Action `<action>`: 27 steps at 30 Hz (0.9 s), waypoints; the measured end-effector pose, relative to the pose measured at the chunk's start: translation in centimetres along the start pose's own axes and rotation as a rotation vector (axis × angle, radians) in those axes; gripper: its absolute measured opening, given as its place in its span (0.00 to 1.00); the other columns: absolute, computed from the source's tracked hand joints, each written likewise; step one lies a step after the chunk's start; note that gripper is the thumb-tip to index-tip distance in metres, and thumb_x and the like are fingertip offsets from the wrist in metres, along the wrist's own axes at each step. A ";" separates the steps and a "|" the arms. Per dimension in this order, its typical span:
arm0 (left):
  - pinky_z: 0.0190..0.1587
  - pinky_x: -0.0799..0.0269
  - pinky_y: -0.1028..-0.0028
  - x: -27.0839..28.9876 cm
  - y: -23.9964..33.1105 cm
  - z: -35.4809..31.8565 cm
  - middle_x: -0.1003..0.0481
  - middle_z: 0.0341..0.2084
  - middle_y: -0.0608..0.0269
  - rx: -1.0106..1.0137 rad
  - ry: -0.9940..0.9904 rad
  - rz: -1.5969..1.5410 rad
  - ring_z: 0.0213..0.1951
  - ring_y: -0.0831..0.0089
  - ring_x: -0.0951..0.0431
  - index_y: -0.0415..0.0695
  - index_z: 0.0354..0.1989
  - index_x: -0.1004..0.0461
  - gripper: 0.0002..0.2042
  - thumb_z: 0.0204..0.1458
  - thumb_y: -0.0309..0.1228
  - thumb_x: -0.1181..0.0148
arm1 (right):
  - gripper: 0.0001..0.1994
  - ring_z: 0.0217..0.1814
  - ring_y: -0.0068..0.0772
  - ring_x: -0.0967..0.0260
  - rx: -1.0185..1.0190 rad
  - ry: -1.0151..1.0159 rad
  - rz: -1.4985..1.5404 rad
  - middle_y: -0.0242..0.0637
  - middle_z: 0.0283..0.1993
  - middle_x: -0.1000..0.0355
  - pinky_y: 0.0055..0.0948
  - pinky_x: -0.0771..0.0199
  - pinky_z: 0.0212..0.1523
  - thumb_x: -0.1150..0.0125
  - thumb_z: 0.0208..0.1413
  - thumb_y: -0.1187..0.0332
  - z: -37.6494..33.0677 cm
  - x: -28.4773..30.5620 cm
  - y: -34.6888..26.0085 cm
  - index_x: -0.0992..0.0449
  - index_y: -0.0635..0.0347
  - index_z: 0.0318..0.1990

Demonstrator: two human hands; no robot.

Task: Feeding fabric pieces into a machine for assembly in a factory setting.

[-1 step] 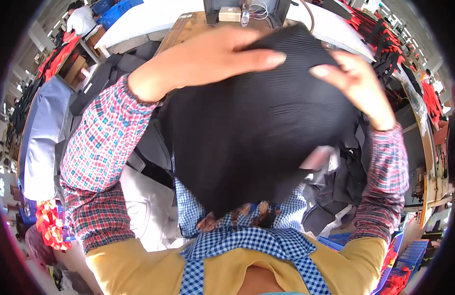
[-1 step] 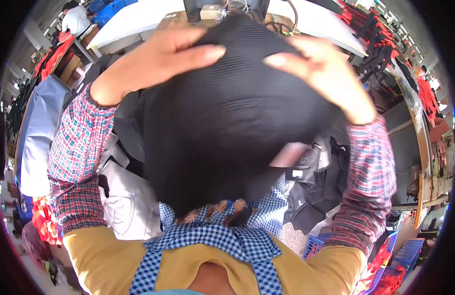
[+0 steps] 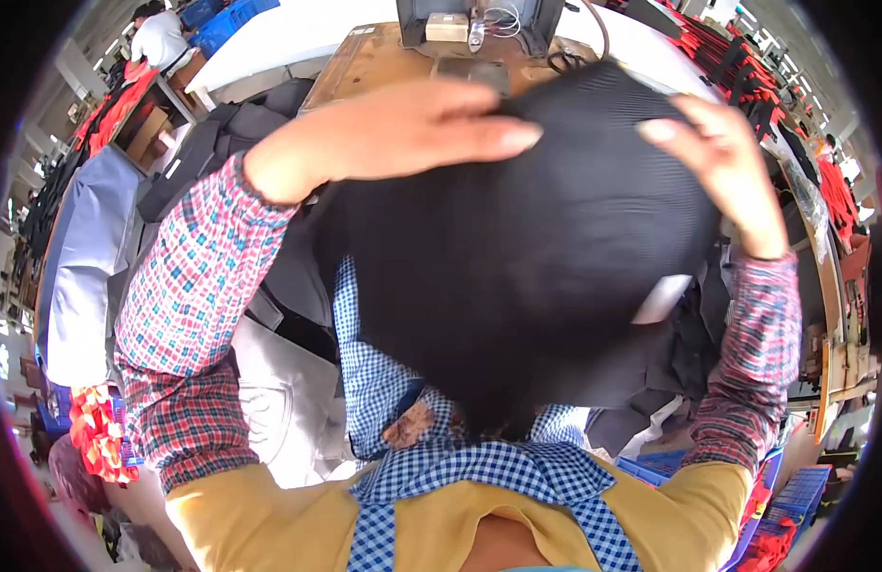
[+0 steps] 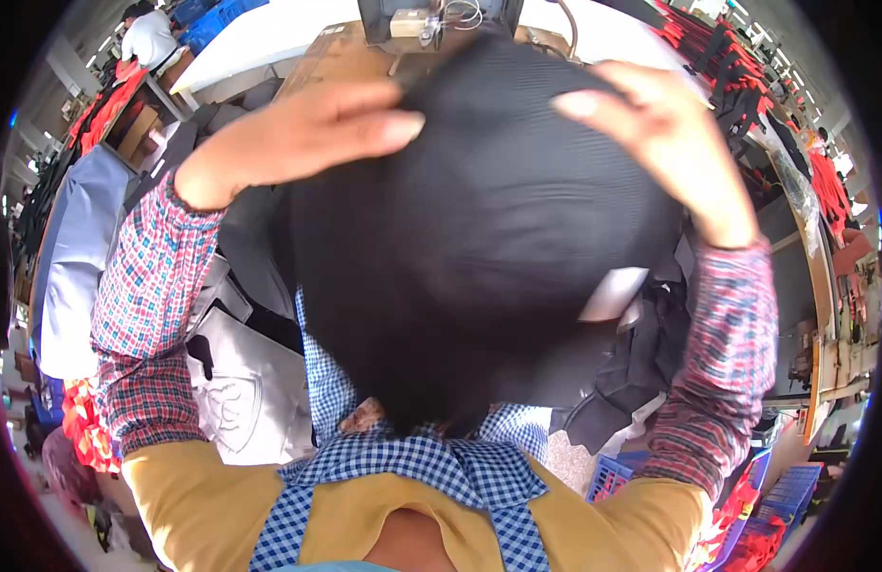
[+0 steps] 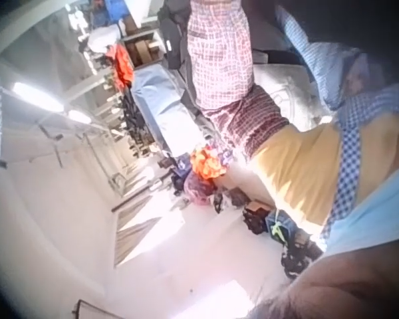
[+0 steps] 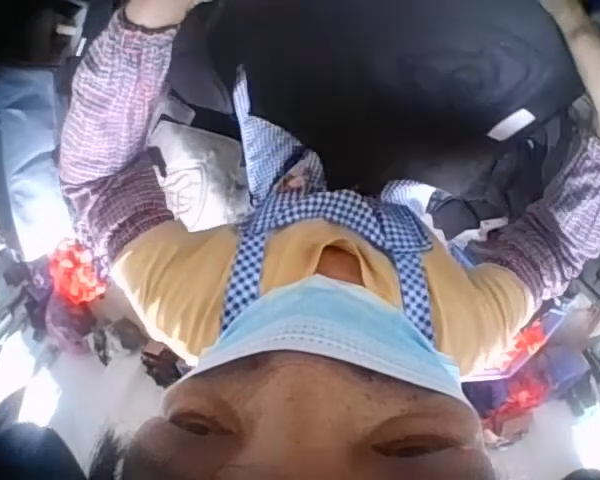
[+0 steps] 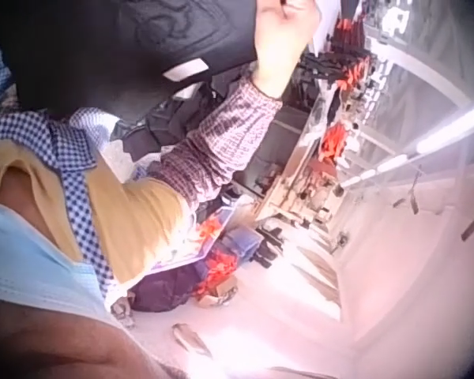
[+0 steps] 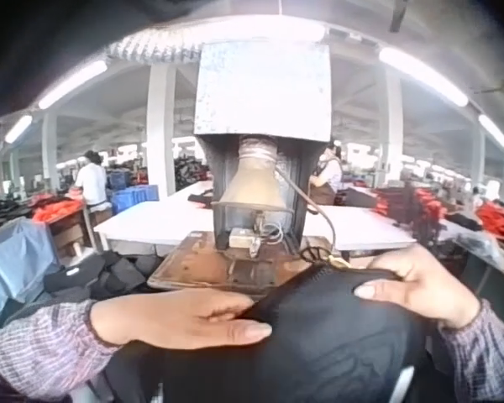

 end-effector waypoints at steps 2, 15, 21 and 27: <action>0.46 0.30 0.75 -2.7 -1.2 -1.8 0.23 0.39 0.60 -0.117 -0.093 -0.053 0.44 0.76 0.25 0.36 0.50 0.29 0.22 0.60 0.45 0.44 | 0.11 0.36 0.17 0.30 -0.264 0.161 0.196 0.28 0.34 0.24 0.19 0.32 0.41 0.36 0.56 0.66 -3.7 6.5 2.0 0.22 0.64 0.42; 0.27 0.36 0.61 -11.8 9.7 -5.1 0.33 0.18 0.44 -0.264 -0.185 -0.328 0.22 0.49 0.30 0.33 0.30 0.34 0.19 0.59 0.41 0.43 | 0.41 0.70 0.50 0.45 0.053 -0.079 -0.144 0.47 0.66 0.39 0.48 0.55 0.71 0.40 0.49 0.39 -12.6 4.2 -5.2 0.35 0.62 0.63; 0.34 0.29 0.62 -13.9 9.2 -7.5 0.26 0.30 0.44 -0.263 -0.046 -0.170 0.32 0.47 0.25 0.35 0.37 0.29 0.15 0.56 0.38 0.40 | 0.22 0.27 0.45 0.34 0.345 -0.364 0.309 0.38 0.22 0.35 0.38 0.39 0.37 0.27 0.44 0.51 -12.1 -7.5 -8.5 0.28 0.59 0.32; 0.46 0.26 0.68 -16.7 8.5 -16.5 0.29 0.45 0.52 -0.662 0.119 0.168 0.44 0.57 0.24 0.36 0.46 0.29 0.19 0.43 0.27 0.41 | 0.23 0.20 0.49 0.40 0.373 -0.286 0.257 0.39 0.14 0.42 0.39 0.44 0.26 0.26 0.42 0.50 -11.3 -6.6 -8.7 0.32 0.57 0.21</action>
Point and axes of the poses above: each hand's wrist, its own z-axis towards the middle knuckle, its own x-axis out of the back of the hand, y = z × x, the point moved 7 cm from there along z, towards the middle knuckle
